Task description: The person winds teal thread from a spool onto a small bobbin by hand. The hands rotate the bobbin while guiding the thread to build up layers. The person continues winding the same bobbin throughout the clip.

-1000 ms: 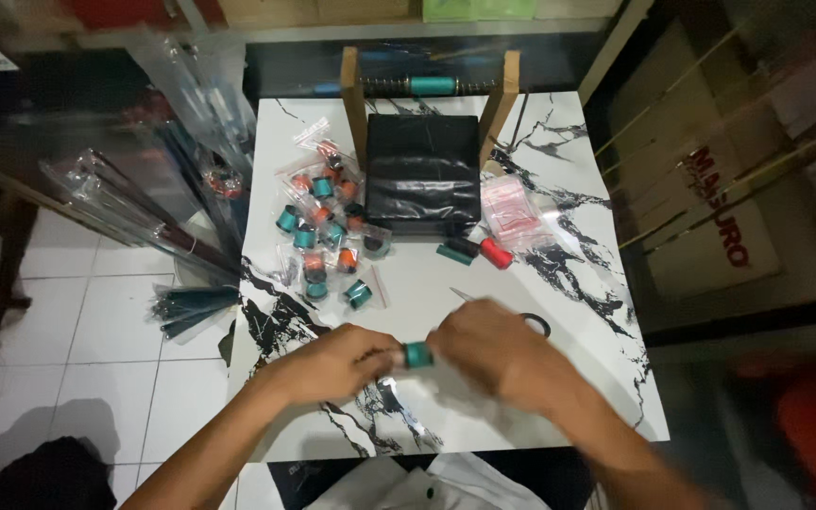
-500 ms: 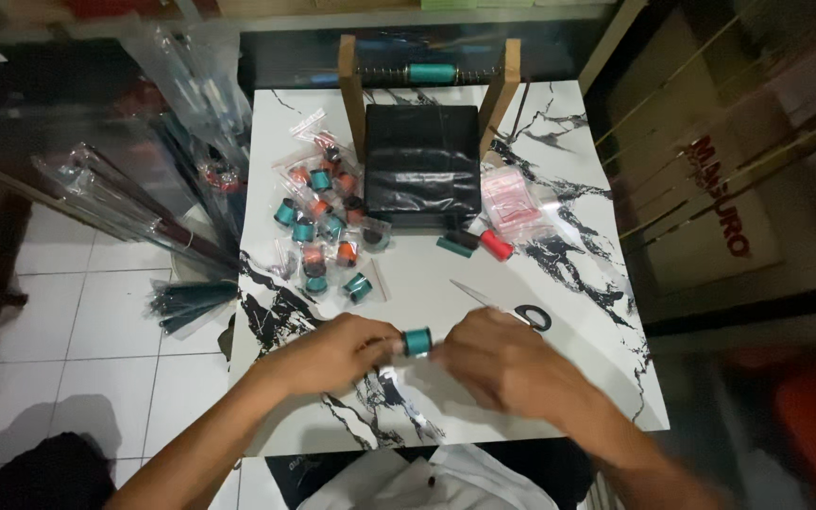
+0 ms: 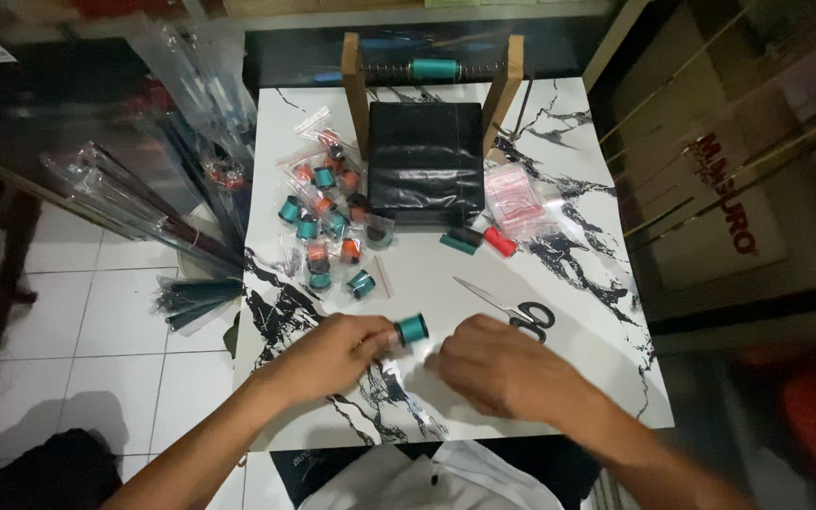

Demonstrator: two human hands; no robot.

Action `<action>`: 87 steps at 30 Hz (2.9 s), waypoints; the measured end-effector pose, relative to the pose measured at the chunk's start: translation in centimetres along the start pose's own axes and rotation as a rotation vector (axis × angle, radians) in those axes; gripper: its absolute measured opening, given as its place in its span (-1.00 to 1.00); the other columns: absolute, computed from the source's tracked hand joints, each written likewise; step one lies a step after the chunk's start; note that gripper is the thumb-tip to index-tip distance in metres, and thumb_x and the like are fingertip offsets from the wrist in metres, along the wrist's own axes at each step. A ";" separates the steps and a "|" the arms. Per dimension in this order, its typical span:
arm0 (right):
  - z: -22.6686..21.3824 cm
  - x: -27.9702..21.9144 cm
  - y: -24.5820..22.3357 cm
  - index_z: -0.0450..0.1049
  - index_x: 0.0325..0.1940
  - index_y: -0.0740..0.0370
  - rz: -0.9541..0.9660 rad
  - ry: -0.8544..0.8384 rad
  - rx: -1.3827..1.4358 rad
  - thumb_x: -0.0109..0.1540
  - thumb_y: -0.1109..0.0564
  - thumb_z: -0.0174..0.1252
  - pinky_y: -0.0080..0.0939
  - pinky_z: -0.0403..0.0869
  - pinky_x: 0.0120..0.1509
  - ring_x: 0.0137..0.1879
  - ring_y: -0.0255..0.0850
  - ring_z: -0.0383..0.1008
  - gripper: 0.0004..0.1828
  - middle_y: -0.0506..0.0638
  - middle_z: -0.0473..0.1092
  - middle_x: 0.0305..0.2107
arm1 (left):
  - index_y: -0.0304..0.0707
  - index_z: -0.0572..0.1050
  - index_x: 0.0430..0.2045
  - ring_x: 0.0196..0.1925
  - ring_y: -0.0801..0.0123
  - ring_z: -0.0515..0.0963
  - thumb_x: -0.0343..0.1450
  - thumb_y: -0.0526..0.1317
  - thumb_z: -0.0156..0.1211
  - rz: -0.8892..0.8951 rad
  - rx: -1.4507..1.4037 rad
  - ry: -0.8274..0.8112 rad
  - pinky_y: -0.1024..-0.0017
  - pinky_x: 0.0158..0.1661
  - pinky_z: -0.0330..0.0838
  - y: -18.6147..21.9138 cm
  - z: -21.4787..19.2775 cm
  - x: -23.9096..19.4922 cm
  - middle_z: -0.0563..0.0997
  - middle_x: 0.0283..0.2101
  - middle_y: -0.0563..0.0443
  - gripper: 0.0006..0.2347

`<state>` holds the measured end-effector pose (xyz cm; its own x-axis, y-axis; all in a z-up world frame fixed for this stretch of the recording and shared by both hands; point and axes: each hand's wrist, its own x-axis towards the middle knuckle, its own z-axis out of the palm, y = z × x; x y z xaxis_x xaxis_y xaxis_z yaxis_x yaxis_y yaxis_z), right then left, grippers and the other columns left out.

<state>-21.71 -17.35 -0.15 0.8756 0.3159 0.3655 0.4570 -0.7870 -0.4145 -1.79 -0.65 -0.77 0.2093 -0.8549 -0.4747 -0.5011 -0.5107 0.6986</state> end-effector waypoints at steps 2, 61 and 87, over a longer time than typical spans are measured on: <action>-0.8 -0.1 0.7 0.47 -0.05 0.30 -0.002 0.064 -0.027 0.24 0.40 0.08 -0.08 0.28 -0.14 -0.30 -0.09 0.31 -0.78 -0.02 0.32 -0.40 | 0.00 0.59 -0.33 -0.56 0.47 0.35 0.53 -0.10 -0.01 -0.009 0.005 -0.069 0.43 -0.48 0.16 0.9 0.0 -0.8 0.50 -0.56 0.16 -0.81; 1.2 1.2 7.3 0.54 -0.10 0.13 0.047 0.280 0.019 0.36 0.23 0.06 -0.05 0.40 -0.23 -0.34 -0.01 0.44 -0.86 -0.01 0.36 -0.51 | -0.32 0.58 -0.06 -0.70 0.53 0.31 0.55 -0.23 -0.05 0.209 -0.097 -0.134 0.56 -0.56 0.23 2.3 -0.7 -0.7 0.60 -0.55 -0.11 -0.75; 1.8 0.4 1.9 0.56 -0.31 0.15 -0.009 0.055 0.087 0.21 0.28 0.21 -0.02 0.45 -0.21 -0.42 -0.06 0.45 -0.92 -0.02 0.39 -0.61 | -0.28 0.55 0.00 -0.41 -0.06 0.68 0.54 -0.21 -0.10 0.241 0.100 0.031 0.20 -0.34 0.54 1.3 -1.1 -0.6 0.68 -0.32 -0.37 -0.72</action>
<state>-20.19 -17.80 -2.25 0.8625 0.2912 0.4138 0.4788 -0.7344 -0.4811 -1.66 -0.95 1.02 0.0992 -0.9539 -0.2833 -0.6200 -0.2819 0.7322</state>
